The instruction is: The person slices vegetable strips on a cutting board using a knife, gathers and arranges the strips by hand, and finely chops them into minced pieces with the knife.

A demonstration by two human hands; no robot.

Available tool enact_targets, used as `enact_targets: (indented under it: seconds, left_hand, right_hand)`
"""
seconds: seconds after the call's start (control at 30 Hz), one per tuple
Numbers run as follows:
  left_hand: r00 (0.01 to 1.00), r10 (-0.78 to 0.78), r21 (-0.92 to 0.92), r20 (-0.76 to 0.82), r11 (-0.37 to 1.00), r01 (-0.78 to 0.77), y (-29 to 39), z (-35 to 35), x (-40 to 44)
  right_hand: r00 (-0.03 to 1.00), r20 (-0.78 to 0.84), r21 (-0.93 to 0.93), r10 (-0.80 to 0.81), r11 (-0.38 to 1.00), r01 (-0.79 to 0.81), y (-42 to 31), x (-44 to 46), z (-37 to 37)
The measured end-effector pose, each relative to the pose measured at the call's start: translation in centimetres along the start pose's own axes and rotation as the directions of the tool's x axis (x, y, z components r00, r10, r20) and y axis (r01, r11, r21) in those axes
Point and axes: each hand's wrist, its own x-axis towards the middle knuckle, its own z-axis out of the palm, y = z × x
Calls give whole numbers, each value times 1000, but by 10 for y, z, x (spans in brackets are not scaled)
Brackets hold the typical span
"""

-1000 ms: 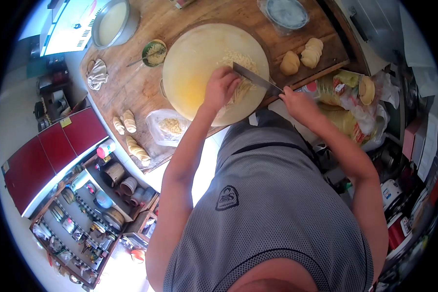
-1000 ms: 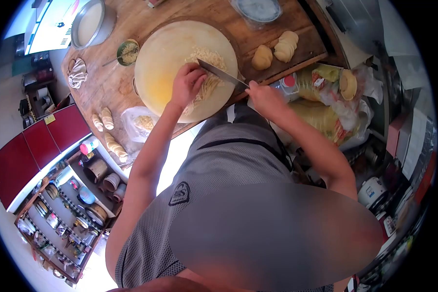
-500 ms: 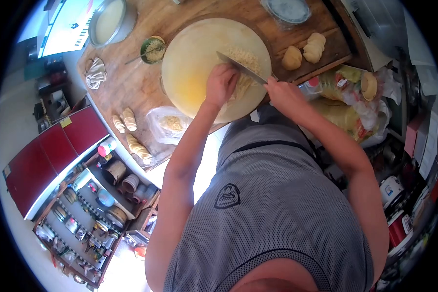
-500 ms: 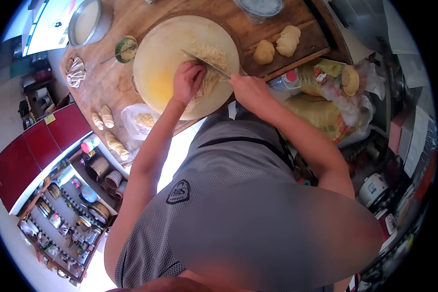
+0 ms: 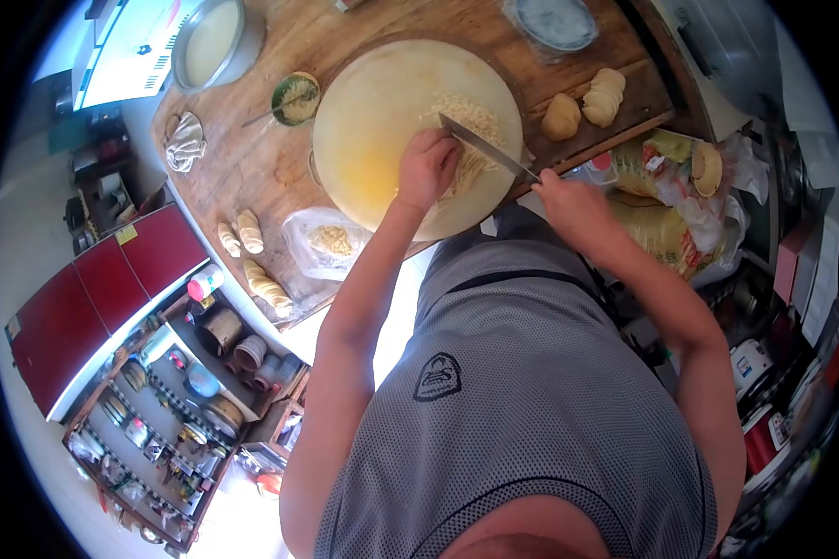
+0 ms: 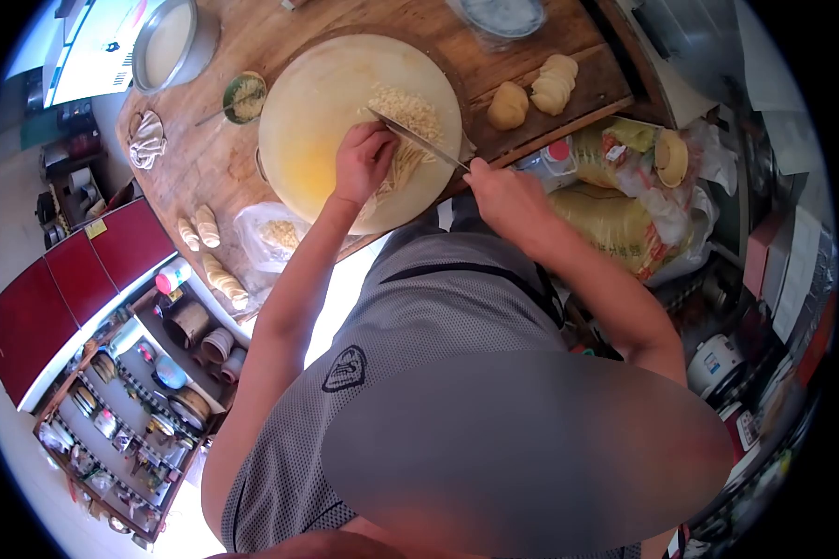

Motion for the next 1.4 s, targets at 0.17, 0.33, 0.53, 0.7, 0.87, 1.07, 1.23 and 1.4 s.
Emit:
enact_targets:
  seconds: [0.17,0.33,0.53,0.7,0.87,1.07,1.23,1.4]
  left_hand:
    - [1000,-6,19,4,1000,6,2,-1,0]
    - [1000,5,15,0,1000,-5,2,1,0]
    - [1000,0,21,-10,1000,1,2,0,0]
    - [1000,-11,22,18,1000,11,1,1,-2]
    - [1000,2,31,-8,1000,-2,-1,2,-1]
    - [999,-7,30,36,1000,6,-1,0,-1]
    - [999,-26,3,39,1000,26,5,-3,3]
    - [980,-119,-24,157,992,125,13,-18,4]
  right_hand:
    - [999,31,44,37,998,-39,-5,32,32]
    - [1000,-31,92,2,996,1,1,31,33]
    - [999,37,-10,4,1000,-3,15,1,13]
    - [997,60,46,51,997,-54,-10,9,15]
    - [999,1,50,32,998,-32,-11,33,40]
    - [996,35,61,83,994,-85,-8,19,30]
    - [997,-14,62,75,995,-74,-7,18,33]
    - [996,-43,58,84,995,-81,-13,27,33]
